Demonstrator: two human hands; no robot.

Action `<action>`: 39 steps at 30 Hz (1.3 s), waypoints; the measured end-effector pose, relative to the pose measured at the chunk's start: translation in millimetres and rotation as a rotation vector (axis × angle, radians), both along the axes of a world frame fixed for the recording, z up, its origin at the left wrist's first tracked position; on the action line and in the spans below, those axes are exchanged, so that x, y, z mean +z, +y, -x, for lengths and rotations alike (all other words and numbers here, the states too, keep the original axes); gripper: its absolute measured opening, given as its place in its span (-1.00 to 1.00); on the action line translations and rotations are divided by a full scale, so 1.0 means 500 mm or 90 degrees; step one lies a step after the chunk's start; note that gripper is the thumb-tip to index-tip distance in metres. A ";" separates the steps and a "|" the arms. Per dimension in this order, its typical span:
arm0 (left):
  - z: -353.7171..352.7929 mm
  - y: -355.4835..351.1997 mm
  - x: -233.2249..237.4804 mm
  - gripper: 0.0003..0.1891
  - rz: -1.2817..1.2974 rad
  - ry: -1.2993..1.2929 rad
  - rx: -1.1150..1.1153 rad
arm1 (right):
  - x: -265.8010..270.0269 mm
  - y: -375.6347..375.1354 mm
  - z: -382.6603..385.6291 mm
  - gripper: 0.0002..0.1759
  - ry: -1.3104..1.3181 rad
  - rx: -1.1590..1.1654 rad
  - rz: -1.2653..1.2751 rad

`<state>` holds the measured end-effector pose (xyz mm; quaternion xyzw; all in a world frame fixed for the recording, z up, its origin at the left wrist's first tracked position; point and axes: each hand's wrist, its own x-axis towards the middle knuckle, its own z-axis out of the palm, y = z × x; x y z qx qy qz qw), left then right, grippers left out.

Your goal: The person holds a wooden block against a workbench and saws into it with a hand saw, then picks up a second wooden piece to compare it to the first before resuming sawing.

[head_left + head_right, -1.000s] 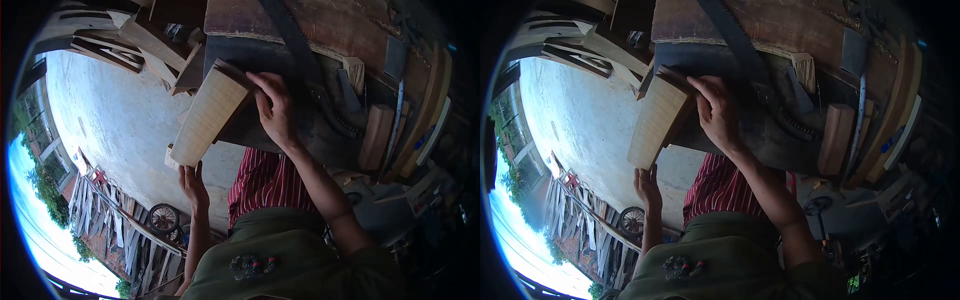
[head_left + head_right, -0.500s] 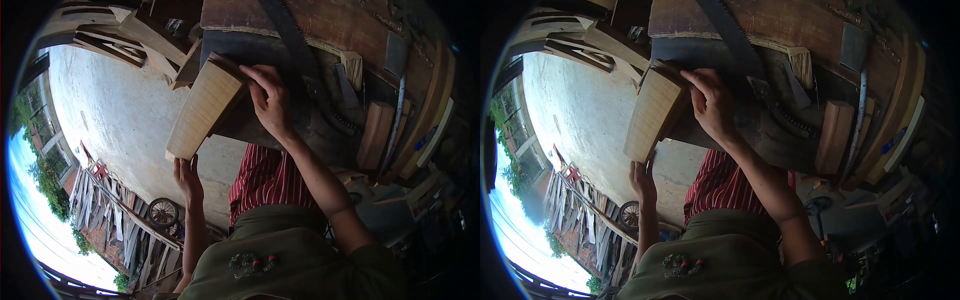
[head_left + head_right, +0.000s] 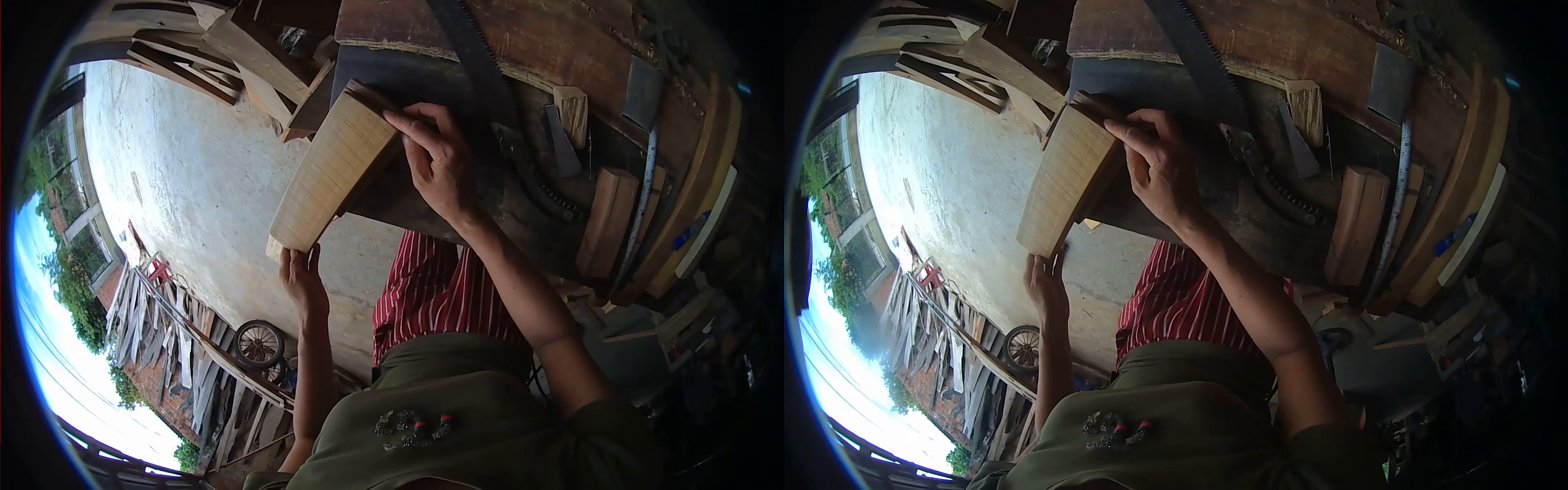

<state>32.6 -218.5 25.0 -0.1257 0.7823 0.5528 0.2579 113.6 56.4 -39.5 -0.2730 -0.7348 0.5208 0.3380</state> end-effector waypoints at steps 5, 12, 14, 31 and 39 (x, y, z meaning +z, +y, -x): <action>-0.023 0.027 0.004 -0.53 0.107 0.115 0.073 | 0.028 0.034 -0.038 -0.53 -0.046 0.017 -0.024; 0.014 0.198 0.063 -0.52 0.396 0.560 -0.417 | 0.067 0.035 -0.254 -0.32 -0.440 -0.015 -0.241; 0.035 0.276 0.031 -0.51 0.416 0.628 -0.465 | 0.058 0.034 -0.284 -0.29 -0.486 -0.012 -0.258; 0.056 0.367 -0.031 0.11 0.474 0.644 -0.611 | 0.098 0.082 -0.314 -0.70 -0.207 0.034 -0.094; 0.051 0.328 0.048 -0.13 0.525 0.599 -0.592 | 0.072 0.052 -0.344 -0.66 -0.210 0.031 0.007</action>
